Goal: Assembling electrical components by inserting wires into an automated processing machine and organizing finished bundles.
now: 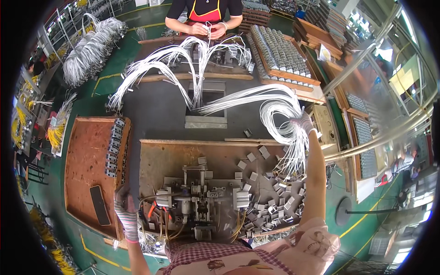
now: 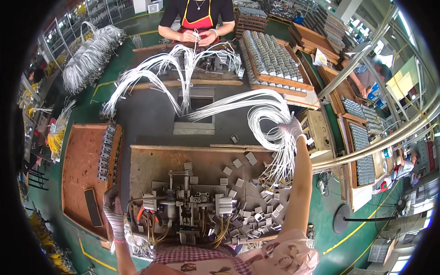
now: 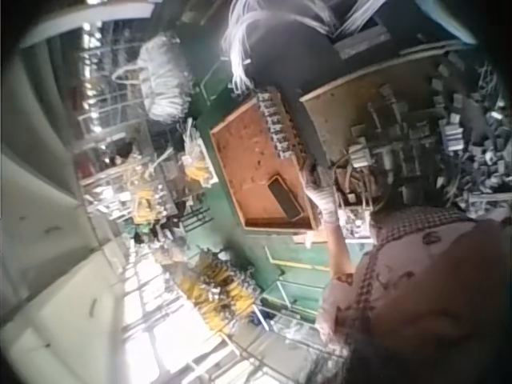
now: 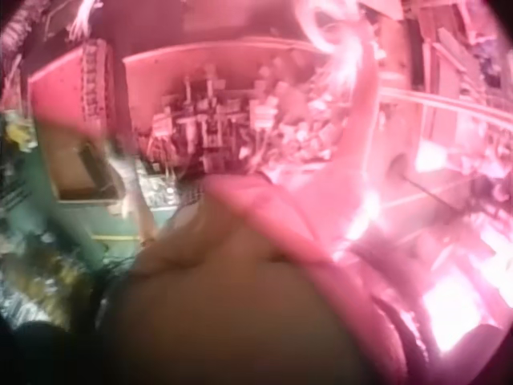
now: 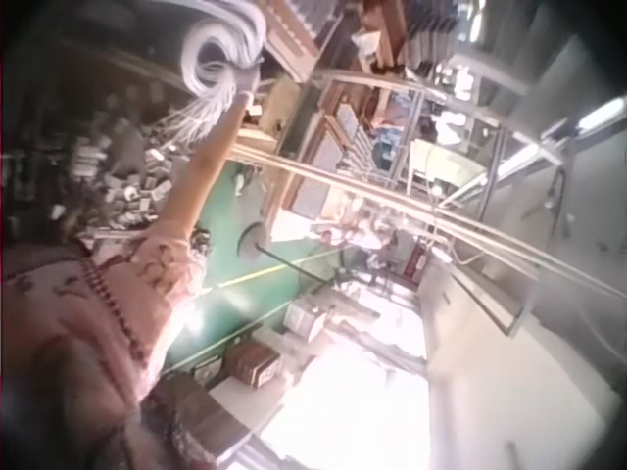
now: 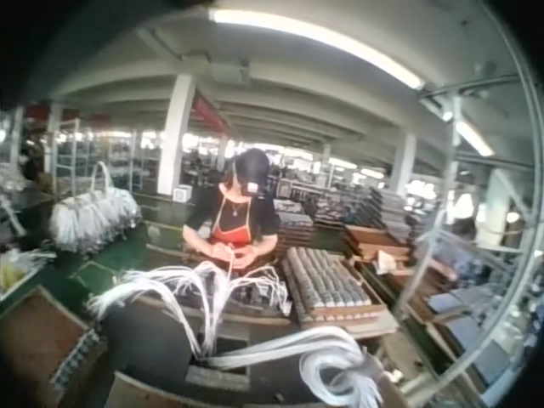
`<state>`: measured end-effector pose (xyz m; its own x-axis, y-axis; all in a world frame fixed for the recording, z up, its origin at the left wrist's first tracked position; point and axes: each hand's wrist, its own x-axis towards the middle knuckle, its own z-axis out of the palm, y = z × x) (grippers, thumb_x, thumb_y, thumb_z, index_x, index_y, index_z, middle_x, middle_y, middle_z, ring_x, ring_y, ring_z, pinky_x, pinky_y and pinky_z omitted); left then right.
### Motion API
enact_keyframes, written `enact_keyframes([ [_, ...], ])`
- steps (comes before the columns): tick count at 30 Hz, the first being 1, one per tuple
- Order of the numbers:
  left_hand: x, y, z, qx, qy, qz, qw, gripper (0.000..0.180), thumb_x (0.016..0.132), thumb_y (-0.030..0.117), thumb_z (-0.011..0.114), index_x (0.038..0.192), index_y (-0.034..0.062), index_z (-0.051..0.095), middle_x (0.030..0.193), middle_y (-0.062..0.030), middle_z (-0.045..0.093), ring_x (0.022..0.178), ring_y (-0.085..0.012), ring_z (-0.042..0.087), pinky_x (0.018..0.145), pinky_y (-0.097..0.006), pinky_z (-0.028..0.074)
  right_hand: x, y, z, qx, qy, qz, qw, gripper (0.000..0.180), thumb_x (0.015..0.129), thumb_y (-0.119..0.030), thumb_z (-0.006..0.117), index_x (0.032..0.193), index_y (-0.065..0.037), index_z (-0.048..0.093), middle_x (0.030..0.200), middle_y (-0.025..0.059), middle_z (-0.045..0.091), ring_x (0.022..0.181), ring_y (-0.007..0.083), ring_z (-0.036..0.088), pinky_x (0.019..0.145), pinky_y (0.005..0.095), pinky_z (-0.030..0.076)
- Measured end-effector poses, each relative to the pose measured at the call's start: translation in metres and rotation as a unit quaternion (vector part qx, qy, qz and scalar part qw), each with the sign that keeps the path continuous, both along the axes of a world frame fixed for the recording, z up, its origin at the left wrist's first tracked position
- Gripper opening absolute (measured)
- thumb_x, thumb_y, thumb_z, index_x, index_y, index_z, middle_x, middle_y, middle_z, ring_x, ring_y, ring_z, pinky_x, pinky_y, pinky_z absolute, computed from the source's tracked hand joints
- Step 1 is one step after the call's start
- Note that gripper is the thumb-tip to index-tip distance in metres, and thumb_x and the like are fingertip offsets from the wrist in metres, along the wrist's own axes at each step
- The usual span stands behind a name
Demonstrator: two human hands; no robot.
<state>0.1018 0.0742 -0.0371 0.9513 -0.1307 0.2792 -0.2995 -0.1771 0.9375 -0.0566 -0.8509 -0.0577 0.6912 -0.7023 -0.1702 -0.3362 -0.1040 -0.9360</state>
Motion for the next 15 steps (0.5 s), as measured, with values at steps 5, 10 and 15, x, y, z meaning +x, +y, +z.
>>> enact_keyframes([
  [5,-0.017,0.02,0.073,0.169,-0.027,0.045,0.984,0.023,0.091,0.009,0.057,0.112,-0.0002,0.062,0.119,-0.0107,0.058,0.106,-0.0197,0.056,0.094,-0.031,0.043,0.118,0.21,0.022,-0.269,0.236,0.067,0.931,0.106,0.065,-0.037,0.084,0.144,0.005,0.027,0.132,0.0221,0.055,0.12,0.0263,0.055,0.1,0.0322,0.044],
  [10,-0.01,-0.005,0.088,0.193,-0.11,-0.016,0.975,0.023,0.093,0.011,0.056,0.112,0.0007,0.061,0.115,-0.0126,0.059,0.102,-0.0212,0.057,0.089,-0.032,0.045,0.062,0.308,0.129,-0.29,0.325,-0.038,0.899,0.108,0.066,-0.038,0.08,0.15,-0.003,0.022,0.135,0.019,0.054,0.12,0.0272,0.056,0.104,0.0348,0.041],
  [15,-0.009,-0.035,0.106,0.175,-0.052,-0.074,0.98,0.024,0.089,0.005,0.055,0.111,0.0008,0.061,0.112,-0.0107,0.059,0.092,-0.0161,0.055,0.08,-0.027,0.044,0.06,0.288,0.105,-0.437,0.247,-0.018,0.865,0.088,0.07,-0.036,0.077,0.143,-0.006,0.038,0.116,0.0186,0.065,0.104,0.0337,0.064,0.091,0.038,0.05],
])
